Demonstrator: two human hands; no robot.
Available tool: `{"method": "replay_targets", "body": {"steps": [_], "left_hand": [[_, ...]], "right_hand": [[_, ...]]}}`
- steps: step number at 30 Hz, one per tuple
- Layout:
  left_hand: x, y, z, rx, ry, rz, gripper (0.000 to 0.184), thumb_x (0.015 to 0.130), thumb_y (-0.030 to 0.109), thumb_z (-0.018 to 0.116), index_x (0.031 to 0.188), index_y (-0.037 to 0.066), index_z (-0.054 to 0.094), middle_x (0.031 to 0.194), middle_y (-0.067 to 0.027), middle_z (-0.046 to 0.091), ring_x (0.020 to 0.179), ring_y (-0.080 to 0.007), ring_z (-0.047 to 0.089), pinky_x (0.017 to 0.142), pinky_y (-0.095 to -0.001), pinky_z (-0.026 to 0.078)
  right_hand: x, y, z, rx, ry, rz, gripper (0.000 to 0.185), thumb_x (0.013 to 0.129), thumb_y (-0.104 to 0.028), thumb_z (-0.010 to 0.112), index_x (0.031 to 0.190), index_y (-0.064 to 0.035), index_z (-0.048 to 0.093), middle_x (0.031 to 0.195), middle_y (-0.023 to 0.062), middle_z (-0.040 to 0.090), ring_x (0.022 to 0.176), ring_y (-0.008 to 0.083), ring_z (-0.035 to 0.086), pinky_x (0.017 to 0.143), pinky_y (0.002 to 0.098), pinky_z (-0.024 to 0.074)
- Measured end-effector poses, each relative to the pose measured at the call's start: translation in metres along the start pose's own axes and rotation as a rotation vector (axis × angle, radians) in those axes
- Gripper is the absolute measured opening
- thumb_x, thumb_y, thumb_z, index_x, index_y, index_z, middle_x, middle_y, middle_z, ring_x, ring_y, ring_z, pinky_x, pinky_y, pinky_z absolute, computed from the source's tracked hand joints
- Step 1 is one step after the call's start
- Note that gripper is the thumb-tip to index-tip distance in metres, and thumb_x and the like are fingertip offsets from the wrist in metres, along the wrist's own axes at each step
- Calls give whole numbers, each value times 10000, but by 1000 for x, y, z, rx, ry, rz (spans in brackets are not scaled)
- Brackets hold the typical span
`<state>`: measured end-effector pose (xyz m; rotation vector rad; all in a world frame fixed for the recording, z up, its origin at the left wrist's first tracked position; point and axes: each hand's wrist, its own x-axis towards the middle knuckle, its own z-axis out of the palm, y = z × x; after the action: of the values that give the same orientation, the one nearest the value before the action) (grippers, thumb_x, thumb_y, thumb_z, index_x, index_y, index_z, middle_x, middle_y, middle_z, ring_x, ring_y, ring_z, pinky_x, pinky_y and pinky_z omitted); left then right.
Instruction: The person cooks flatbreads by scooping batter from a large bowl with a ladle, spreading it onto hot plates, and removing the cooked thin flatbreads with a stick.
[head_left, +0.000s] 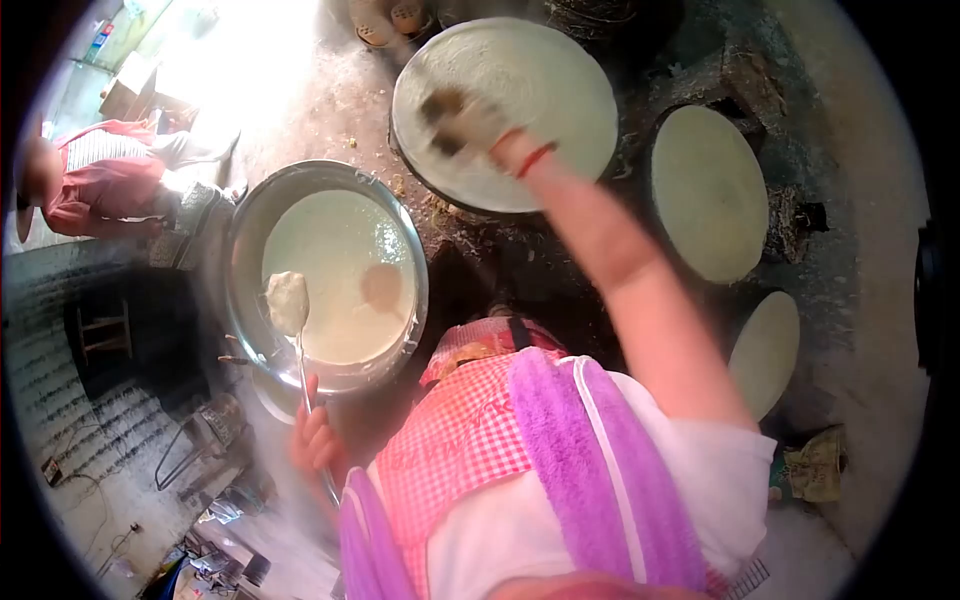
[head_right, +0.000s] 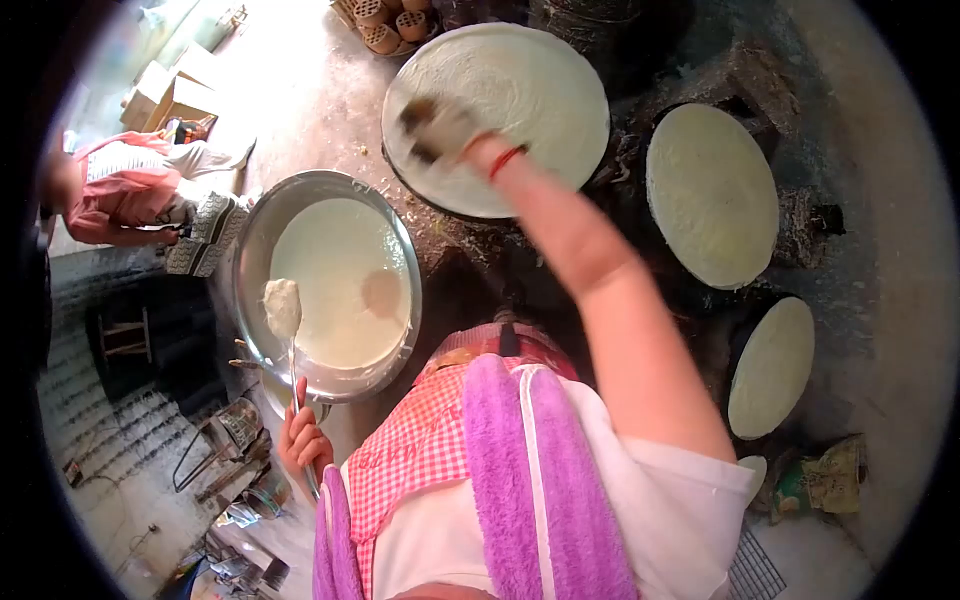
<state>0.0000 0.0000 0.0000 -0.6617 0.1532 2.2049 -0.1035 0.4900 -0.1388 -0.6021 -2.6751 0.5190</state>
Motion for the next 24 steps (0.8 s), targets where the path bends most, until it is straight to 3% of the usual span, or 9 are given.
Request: {"method": "replay_targets", "body": {"steps": [1,3,4,7,13,21,22,23,24], "left_hand": [[-3,-2,-3,-41,-57,-43,483,1031,136,208,1503,80,118,706,6,289,504,-99,337,474,-249,368],[-8,-40,-7,-177,-35,-115,488,1026,118,220,1502,74,117,707,6,295,507,-87,332,459,-227,348],[-3,-42,-3,-152,-15,-37,495,1034,154,238,1498,57,98,712,-5,318,499,-84,345,442,-226,369],[27,-43,-8,-142,-40,71,510,1043,199,263,1493,39,87,712,-11,337,483,-80,352,424,-225,389],[37,-79,26,-118,249,421,501,1046,209,255,1491,35,106,692,-5,331,469,-78,344,422,-217,386],[29,-46,-9,245,-599,37,575,1034,167,296,1503,149,-34,685,-12,390,404,-52,385,337,-198,398],[29,-59,0,155,-454,146,523,1040,195,278,1501,101,49,693,-20,426,418,-78,412,359,-221,423],[54,-40,-31,-2,-748,-214,371,1035,213,299,1380,83,256,656,-15,442,418,-94,444,357,-233,411],[55,-40,-24,-65,-548,-215,377,1034,218,302,1381,72,284,645,-15,433,425,-100,428,362,-238,400]], "right_hand": [[12,35,-13,429,-232,169,670,787,-399,601,1381,-141,431,1400,192,445,1319,319,397,1100,339,310],[7,135,-71,540,-81,216,298,774,-225,656,1058,-139,675,899,81,695,841,181,662,773,323,522],[34,171,-77,644,-42,491,384,757,-181,728,1118,-69,657,901,41,683,826,160,632,774,301,507],[120,321,-57,280,158,371,330,784,-91,723,1108,-65,667,940,54,699,809,128,638,738,275,506],[119,237,-81,555,-248,269,467,774,-173,702,1231,-138,616,1101,65,659,990,180,596,903,302,444],[132,185,-84,149,-379,65,506,715,-94,610,1219,-138,603,1097,137,667,974,244,627,858,360,488],[126,177,-93,159,-284,-29,507,718,-65,611,1221,-121,597,1102,152,660,986,258,623,867,372,485],[124,162,-109,187,-292,18,513,712,-47,625,1219,-121,596,1081,163,660,1006,284,618,891,385,474],[128,169,-108,154,-241,24,523,695,-68,659,1212,-122,601,1067,160,661,1051,305,600,925,393,459]]}}
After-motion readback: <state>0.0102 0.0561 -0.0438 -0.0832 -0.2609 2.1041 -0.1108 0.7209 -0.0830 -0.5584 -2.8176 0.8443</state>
